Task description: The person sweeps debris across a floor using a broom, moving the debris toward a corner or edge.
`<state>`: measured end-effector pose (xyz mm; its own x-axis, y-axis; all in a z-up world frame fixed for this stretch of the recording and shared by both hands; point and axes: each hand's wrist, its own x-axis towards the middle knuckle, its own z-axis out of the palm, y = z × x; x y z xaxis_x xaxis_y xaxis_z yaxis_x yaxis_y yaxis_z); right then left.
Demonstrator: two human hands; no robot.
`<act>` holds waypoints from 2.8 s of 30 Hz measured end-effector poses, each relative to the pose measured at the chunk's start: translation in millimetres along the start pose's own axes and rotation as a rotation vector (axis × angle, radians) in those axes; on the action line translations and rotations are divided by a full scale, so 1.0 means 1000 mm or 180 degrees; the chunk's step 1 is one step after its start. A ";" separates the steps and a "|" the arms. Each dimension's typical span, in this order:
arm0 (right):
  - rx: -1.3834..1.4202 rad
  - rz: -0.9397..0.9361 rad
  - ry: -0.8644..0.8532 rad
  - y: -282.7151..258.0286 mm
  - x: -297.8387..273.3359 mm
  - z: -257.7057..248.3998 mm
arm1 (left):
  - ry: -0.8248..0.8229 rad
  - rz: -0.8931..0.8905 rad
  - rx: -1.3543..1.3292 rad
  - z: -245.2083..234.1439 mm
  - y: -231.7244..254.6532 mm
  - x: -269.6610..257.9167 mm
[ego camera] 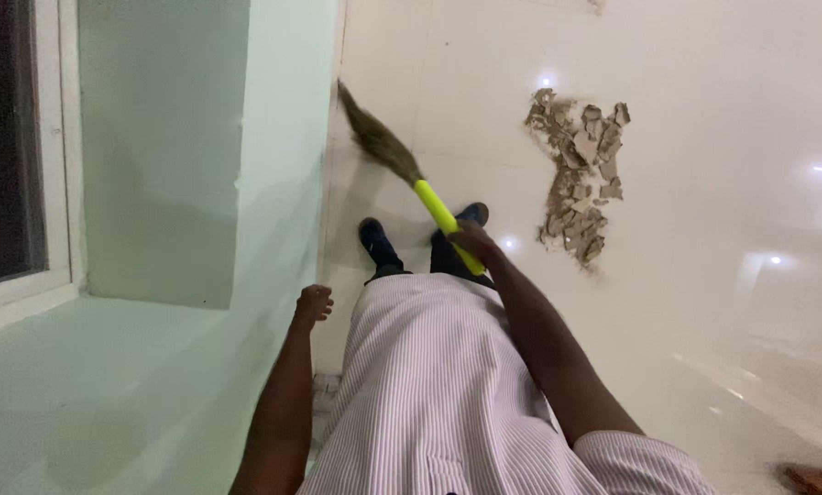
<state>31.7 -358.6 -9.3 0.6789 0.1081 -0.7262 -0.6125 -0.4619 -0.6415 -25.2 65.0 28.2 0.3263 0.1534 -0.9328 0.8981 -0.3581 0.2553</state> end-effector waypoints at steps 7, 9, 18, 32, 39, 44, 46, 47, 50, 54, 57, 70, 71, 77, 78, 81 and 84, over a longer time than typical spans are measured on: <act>0.1531 0.1036 0.0363 0.045 -0.053 -0.078 | -0.0087 -0.0523 0.1034 0.053 0.047 -0.023; 0.2163 0.1165 0.0515 0.062 -0.068 -0.100 | -0.0062 -0.0438 0.1029 0.068 0.086 -0.021; 0.2981 0.1260 0.1223 0.126 -0.119 -0.150 | 0.0104 0.1050 0.0697 0.122 0.226 0.023; 0.2600 0.0991 0.1431 0.046 -0.159 -0.174 | -0.0145 -0.0063 0.1379 0.104 0.192 -0.003; 0.1177 0.0730 0.0815 -0.048 -0.104 -0.191 | -0.0126 0.0500 0.1617 0.090 0.220 0.018; -0.0528 -0.1095 0.0948 -0.080 0.013 -0.171 | -0.0146 0.0467 0.1097 0.074 0.241 0.044; -0.0011 -0.0528 0.0064 -0.109 0.046 -0.165 | -0.0124 0.0438 0.0977 0.066 0.246 0.052; -0.0022 -0.0511 0.0040 -0.125 0.058 -0.160 | -0.0154 0.0432 0.0678 0.062 0.244 0.054; 0.0586 0.0470 -0.0396 -0.167 0.091 -0.156 | -0.0172 0.0377 0.0382 0.049 0.239 0.055; 0.0994 0.0661 -0.0592 -0.175 0.119 -0.138 | -0.0421 0.0096 0.0236 0.026 0.225 0.052; 0.1012 0.0842 -0.0243 -0.151 0.123 -0.133 | -0.0459 -0.0343 0.0615 0.012 0.226 0.056; 0.2470 0.1245 0.1107 -0.062 0.058 -0.156 | -0.0751 0.0587 0.1280 0.017 0.346 0.108; 0.2517 0.1247 0.1154 -0.055 0.049 -0.158 | -0.0830 0.0746 0.1363 0.024 0.354 0.110; 0.3561 0.1496 0.1569 -0.027 0.010 -0.165 | -0.0987 0.1012 0.1280 0.065 0.384 0.116; 0.3532 0.1455 0.1677 -0.023 0.004 -0.168 | -0.0935 0.0838 0.1184 0.071 0.384 0.115; 0.3421 0.1359 0.1883 -0.016 -0.010 -0.162 | -0.0817 0.0860 0.1386 0.073 0.371 0.109; 0.3237 0.1206 0.2004 -0.013 -0.023 -0.158 | -0.0699 0.0845 0.1666 0.065 0.350 0.097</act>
<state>88.0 -493.7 55.0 0.2958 -0.4509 -0.8421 -0.6554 0.5455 -0.5223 301.8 -105.5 10.2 0.4003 -0.1756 -0.8994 0.5131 -0.7703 0.3787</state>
